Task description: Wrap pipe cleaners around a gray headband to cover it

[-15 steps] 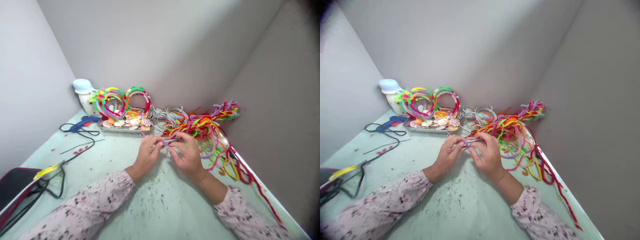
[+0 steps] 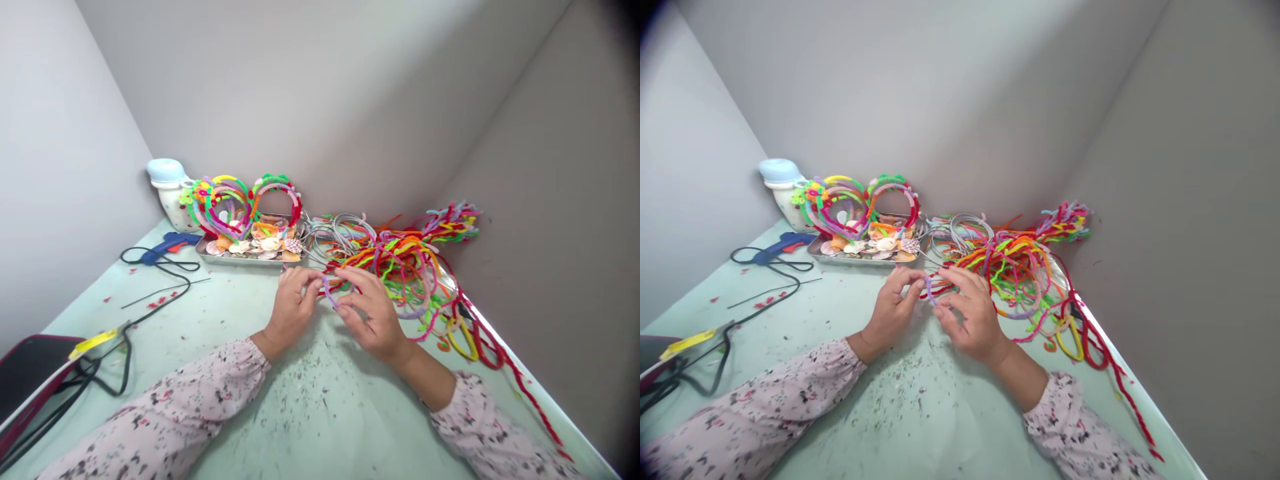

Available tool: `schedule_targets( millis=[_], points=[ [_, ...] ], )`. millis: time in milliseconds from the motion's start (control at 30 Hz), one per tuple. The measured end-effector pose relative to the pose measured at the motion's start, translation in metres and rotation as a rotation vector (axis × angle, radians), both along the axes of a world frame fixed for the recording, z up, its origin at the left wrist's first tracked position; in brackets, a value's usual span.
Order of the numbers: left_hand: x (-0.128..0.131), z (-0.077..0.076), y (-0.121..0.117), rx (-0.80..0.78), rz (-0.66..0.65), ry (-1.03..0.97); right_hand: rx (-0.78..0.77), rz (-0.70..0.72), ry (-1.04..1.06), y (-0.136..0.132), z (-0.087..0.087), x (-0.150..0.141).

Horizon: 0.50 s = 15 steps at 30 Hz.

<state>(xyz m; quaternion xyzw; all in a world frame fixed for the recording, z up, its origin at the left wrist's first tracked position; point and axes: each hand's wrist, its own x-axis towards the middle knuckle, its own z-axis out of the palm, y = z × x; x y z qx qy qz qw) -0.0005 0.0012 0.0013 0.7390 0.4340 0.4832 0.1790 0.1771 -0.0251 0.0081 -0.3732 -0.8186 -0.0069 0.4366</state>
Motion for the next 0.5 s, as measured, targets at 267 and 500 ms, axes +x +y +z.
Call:
schedule_targets(
  millis=[267,500],
  points=[
    [-0.001,-0.001,-0.002,0.019,-0.038,0.067,-0.015,0.148,0.052,-0.001,0.002,0.005],
    [0.002,0.000,-0.009,0.038,-0.127,0.147,0.008,-0.005,0.032,0.012,-0.013,0.001]
  ],
)
